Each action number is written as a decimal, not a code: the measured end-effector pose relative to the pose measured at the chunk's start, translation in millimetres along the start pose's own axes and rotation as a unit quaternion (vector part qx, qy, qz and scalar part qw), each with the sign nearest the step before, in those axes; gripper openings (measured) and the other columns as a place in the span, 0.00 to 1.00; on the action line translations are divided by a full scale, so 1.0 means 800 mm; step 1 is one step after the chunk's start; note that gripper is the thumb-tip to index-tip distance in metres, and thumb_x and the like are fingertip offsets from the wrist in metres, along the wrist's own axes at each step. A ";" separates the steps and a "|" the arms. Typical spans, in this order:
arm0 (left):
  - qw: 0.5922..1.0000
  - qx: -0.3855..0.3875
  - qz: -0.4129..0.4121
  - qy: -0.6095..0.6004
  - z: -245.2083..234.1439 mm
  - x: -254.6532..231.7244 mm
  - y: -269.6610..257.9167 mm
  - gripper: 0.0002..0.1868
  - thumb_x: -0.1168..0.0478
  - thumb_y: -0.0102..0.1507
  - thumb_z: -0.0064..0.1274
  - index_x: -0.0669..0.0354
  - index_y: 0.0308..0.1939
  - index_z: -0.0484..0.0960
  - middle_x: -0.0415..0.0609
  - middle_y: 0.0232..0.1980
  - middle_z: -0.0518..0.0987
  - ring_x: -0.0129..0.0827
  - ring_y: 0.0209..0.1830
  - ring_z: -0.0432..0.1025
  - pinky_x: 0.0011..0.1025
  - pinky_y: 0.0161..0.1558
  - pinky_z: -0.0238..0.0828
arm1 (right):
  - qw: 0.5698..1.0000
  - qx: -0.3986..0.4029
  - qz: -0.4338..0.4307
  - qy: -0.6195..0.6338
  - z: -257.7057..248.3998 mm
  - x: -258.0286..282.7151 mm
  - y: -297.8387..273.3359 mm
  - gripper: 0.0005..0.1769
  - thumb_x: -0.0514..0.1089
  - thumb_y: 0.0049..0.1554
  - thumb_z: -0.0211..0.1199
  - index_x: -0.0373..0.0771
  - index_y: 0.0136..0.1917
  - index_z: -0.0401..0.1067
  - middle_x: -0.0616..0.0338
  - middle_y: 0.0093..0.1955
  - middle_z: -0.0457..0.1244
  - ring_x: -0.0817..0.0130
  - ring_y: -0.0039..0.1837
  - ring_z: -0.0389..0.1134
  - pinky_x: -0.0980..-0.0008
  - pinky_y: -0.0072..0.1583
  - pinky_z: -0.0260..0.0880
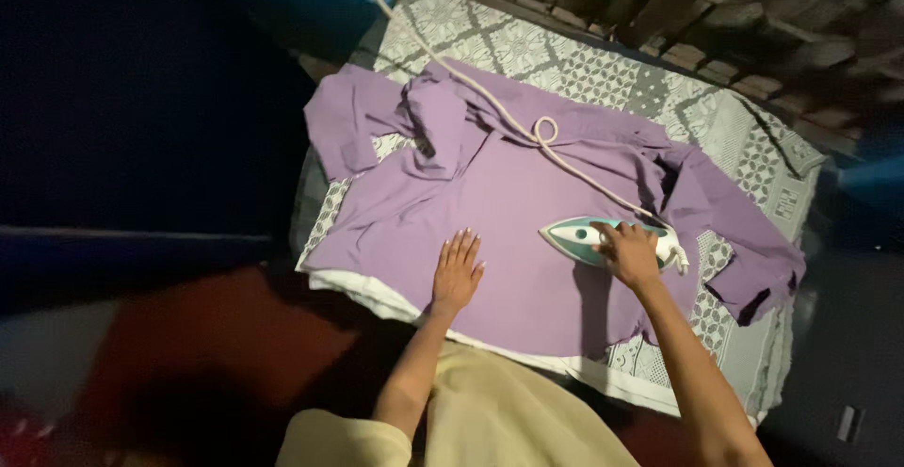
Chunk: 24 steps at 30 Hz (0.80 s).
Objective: The person irons a purple long-sleeved shirt laid flat on a patterned cloth-covered surface. They smooth the fabric, use a steam iron on the body and sleeves, then flip the shirt and button it up while adjusting the collar and sleeves.
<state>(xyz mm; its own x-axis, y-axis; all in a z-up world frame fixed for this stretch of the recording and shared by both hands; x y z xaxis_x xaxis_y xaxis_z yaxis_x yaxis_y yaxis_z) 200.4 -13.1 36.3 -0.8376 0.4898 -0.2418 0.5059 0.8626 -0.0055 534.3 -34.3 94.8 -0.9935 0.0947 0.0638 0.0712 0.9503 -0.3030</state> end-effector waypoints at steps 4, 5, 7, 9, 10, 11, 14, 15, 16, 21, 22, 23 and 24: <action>1.000 -0.008 -0.030 0.002 -0.013 0.042 -0.046 0.34 0.44 0.72 0.39 0.52 0.79 0.57 0.51 0.82 0.53 0.41 0.83 0.45 0.45 0.79 0.37 | 0.999 -0.008 -0.012 0.029 0.003 0.002 0.006 0.29 0.61 0.56 0.64 0.66 0.71 0.67 0.58 0.54 0.66 0.55 0.61 0.64 0.43 0.62 0.56; 0.999 -0.008 -0.037 0.005 -0.014 0.050 -0.058 0.35 0.44 0.71 0.40 0.51 0.79 0.56 0.51 0.82 0.52 0.41 0.82 0.45 0.46 0.79 0.37 | 0.999 0.017 -0.013 0.024 0.008 0.001 0.009 0.30 0.62 0.55 0.65 0.66 0.70 0.67 0.58 0.54 0.67 0.56 0.61 0.65 0.42 0.63 0.56; 0.998 -0.015 -0.055 0.009 -0.012 0.068 -0.073 0.37 0.43 0.68 0.42 0.49 0.79 0.56 0.51 0.82 0.51 0.42 0.81 0.45 0.49 0.77 0.37 | 0.998 0.042 -0.043 0.016 0.010 0.009 0.021 0.31 0.63 0.54 0.66 0.66 0.70 0.67 0.59 0.55 0.67 0.56 0.62 0.65 0.40 0.63 0.56; 0.998 -0.005 -0.069 0.016 -0.008 0.091 -0.081 0.37 0.42 0.67 0.44 0.47 0.78 0.57 0.49 0.82 0.51 0.42 0.81 0.45 0.51 0.76 0.37 | 0.994 0.050 -0.093 0.018 0.007 0.032 0.028 0.33 0.62 0.52 0.67 0.66 0.70 0.67 0.59 0.56 0.67 0.56 0.63 0.65 0.39 0.61 0.56; 0.997 0.003 -0.073 0.018 -0.005 0.097 -0.089 0.38 0.42 0.66 0.45 0.46 0.78 0.57 0.49 0.83 0.50 0.42 0.82 0.45 0.52 0.76 0.37 | 0.992 0.057 -0.114 0.011 0.009 0.045 0.027 0.33 0.62 0.52 0.67 0.65 0.70 0.66 0.59 0.57 0.67 0.56 0.63 0.65 0.41 0.62 0.56; 0.996 0.004 -0.088 0.010 -0.005 0.107 -0.095 0.38 0.42 0.66 0.47 0.47 0.78 0.57 0.51 0.82 0.50 0.43 0.81 0.45 0.52 0.76 0.37 | 0.989 0.064 -0.134 0.003 0.014 0.062 0.028 0.33 0.61 0.52 0.68 0.65 0.70 0.66 0.59 0.57 0.67 0.55 0.63 0.65 0.42 0.63 0.56; 0.992 -0.004 -0.123 -0.026 -0.011 0.127 -0.110 0.40 0.42 0.65 0.50 0.50 0.77 0.57 0.55 0.82 0.49 0.47 0.81 0.45 0.52 0.75 0.40 | 0.977 0.058 -0.205 -0.017 0.023 0.125 0.021 0.36 0.56 0.49 0.70 0.59 0.71 0.66 0.57 0.59 0.67 0.56 0.63 0.65 0.47 0.63 0.57; 0.990 -0.015 -0.134 -0.043 -0.015 0.131 -0.112 0.41 0.42 0.65 0.51 0.52 0.77 0.58 0.56 0.82 0.49 0.48 0.82 0.45 0.51 0.76 0.41 | 0.971 0.050 -0.231 -0.023 0.024 0.148 0.019 0.38 0.54 0.48 0.71 0.55 0.71 0.66 0.57 0.60 0.66 0.56 0.63 0.64 0.48 0.63 0.57; 0.988 -0.026 -0.139 -0.060 -0.021 0.138 -0.113 0.41 0.42 0.65 0.51 0.53 0.77 0.58 0.58 0.82 0.49 0.50 0.82 0.44 0.51 0.76 0.42 | 0.965 0.071 -0.250 -0.018 0.030 0.171 0.014 0.36 0.53 0.48 0.71 0.55 0.69 0.68 0.57 0.59 0.66 0.57 0.64 0.64 0.49 0.64 0.56; 0.992 -0.020 -0.111 -0.056 -0.033 0.152 -0.117 0.38 0.50 0.63 0.54 0.56 0.75 0.62 0.58 0.79 0.56 0.51 0.79 0.50 0.51 0.73 0.51 | 0.929 0.070 -0.364 0.006 0.034 0.289 -0.032 0.32 0.51 0.46 0.72 0.52 0.65 0.72 0.58 0.58 0.66 0.60 0.64 0.63 0.51 0.67 0.53; 0.992 -0.012 -0.109 -0.056 -0.035 0.159 -0.113 0.37 0.51 0.62 0.55 0.55 0.74 0.63 0.57 0.78 0.58 0.50 0.78 0.52 0.50 0.72 0.54 | 0.923 0.071 -0.378 0.014 0.032 0.310 -0.042 0.33 0.50 0.46 0.71 0.51 0.65 0.72 0.59 0.58 0.66 0.60 0.64 0.63 0.52 0.67 0.54; 0.993 -0.001 -0.104 -0.051 -0.037 0.165 -0.105 0.36 0.54 0.61 0.55 0.55 0.72 0.65 0.56 0.77 0.60 0.50 0.77 0.54 0.50 0.70 0.56 | 0.917 0.071 -0.393 0.023 0.030 0.329 -0.054 0.33 0.50 0.47 0.71 0.50 0.66 0.72 0.60 0.57 0.66 0.59 0.64 0.62 0.53 0.67 0.54; 0.994 0.010 -0.099 -0.048 -0.034 0.167 -0.100 0.35 0.56 0.59 0.55 0.55 0.71 0.67 0.55 0.75 0.61 0.50 0.75 0.56 0.50 0.68 0.57 | 0.910 0.074 -0.407 0.030 0.028 0.342 -0.064 0.33 0.50 0.47 0.71 0.50 0.66 0.71 0.61 0.57 0.66 0.59 0.64 0.62 0.54 0.67 0.54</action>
<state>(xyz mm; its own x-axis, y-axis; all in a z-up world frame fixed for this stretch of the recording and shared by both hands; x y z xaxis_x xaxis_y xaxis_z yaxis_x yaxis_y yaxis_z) 42.6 -13.3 31.3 -0.8982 0.2946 -0.3261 0.3373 0.9379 -0.0816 257.0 -63.9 106.6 -0.7042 -0.6026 0.3754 -0.7036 0.6629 -0.2558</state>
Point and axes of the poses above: each hand's wrist, its own y-axis towards the middle knuckle, its own z-axis out of the palm, x = y × z, the point moved 9 cm from there along y, towards the middle knuckle
